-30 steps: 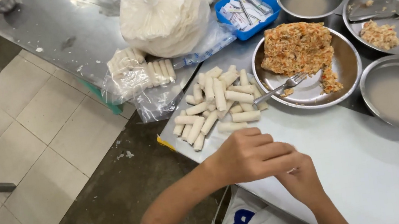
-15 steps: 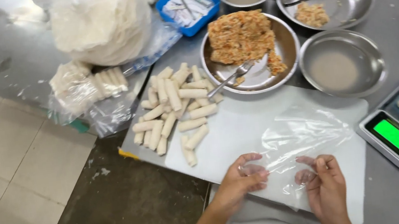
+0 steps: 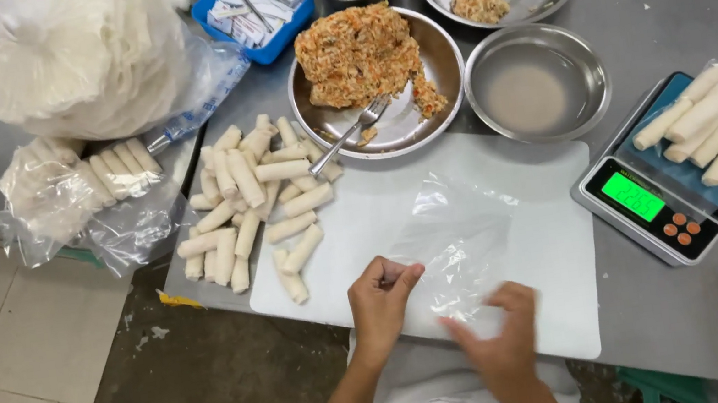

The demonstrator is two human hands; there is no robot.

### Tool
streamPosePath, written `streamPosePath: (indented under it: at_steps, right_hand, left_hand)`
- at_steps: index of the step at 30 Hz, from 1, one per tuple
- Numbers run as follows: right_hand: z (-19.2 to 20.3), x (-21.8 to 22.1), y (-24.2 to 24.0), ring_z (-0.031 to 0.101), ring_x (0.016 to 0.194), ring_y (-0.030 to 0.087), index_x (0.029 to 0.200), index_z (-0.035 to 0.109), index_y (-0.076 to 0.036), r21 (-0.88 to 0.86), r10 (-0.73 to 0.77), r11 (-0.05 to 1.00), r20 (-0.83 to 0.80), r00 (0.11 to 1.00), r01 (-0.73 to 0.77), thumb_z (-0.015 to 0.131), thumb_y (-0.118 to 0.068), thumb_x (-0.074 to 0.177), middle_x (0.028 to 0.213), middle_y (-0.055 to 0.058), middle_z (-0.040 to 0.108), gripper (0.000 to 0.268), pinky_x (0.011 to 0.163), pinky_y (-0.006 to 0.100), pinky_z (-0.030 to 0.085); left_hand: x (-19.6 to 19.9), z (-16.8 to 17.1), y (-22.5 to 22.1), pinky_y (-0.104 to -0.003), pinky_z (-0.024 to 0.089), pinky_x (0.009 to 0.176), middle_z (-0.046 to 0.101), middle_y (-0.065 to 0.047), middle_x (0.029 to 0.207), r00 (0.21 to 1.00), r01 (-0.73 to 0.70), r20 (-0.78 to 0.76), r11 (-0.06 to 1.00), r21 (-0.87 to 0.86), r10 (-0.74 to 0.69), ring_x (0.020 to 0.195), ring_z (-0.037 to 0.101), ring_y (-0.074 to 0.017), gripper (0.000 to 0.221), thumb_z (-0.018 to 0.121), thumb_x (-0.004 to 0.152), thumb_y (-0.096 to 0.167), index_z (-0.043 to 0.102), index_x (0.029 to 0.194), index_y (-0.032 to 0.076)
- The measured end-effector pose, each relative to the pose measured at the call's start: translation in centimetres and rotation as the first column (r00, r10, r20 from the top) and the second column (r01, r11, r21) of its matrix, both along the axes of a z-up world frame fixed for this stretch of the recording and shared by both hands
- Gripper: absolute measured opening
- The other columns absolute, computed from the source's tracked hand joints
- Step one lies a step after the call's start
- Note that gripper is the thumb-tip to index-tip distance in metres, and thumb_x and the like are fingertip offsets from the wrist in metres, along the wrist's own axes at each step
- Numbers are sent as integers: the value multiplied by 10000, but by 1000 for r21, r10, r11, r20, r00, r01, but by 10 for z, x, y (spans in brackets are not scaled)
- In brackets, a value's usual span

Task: The person places several spring rolls into a plastic bag, then moves to a separate station where they peel a layer of dough from a large stack on a scale.

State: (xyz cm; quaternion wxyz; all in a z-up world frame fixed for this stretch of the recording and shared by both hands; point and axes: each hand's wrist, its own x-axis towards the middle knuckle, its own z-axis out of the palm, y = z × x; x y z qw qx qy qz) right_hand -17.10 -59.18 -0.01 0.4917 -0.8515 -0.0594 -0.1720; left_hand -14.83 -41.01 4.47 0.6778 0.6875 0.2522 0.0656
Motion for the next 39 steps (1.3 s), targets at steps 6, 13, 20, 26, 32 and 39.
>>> streamPosePath:
  at_steps: [6,13,20,26,32,39]
  right_hand:
    - [31,28,42,520,882,272,1189,617,-104,-567,352,803,206,913,-182,562,16,881,1153,110,532,336,807,406,454]
    - [22,20,51,553,793,268,1083,615,-21,-522,343,834,239,908,-178,604,69,887,1024,132,571,216,711,371,492]
    - [13,18,45,627,908,255,1112,635,-22,-384,452,847,154,879,-368,598,-47,970,1027,99,650,149,801,368,529]
    - [29,31,30,582,693,153,907,671,-113,-134,565,808,-100,819,-574,666,-150,960,804,-3,632,65,670,289,488]
    - [65,35,35,551,653,131,861,643,-158,-36,479,844,-394,784,-534,612,-244,972,775,-39,626,143,654,276,445]
    - [50,17,49,449,520,91,949,676,-153,25,298,952,-314,901,-306,595,-171,978,646,-49,592,89,546,253,422]
  left_hand:
    - [-9,0,5,-231,393,597,517,47,632,997,-33,-68,999,-28,31,634,434,-70,357,881,835,239,582,691,106]
    - [-18,-13,3,-228,460,618,597,28,652,996,-61,-67,997,-51,57,645,517,-65,278,884,823,200,640,731,101]
    - [-23,-29,2,-229,413,585,556,27,668,1000,-17,19,991,-134,20,633,460,-74,261,850,855,211,629,782,93]
    - [-30,-34,17,-232,421,591,559,11,654,994,26,109,983,-180,-7,614,496,-83,382,885,813,222,524,752,114]
    - [-52,-11,11,-322,520,723,561,-40,819,898,-262,440,823,504,16,741,566,-185,322,862,833,190,641,1038,77]
    - [-60,50,-2,-344,539,1110,750,-228,1248,996,-88,-33,809,-582,85,1221,713,-294,373,564,912,-22,676,1266,-64]
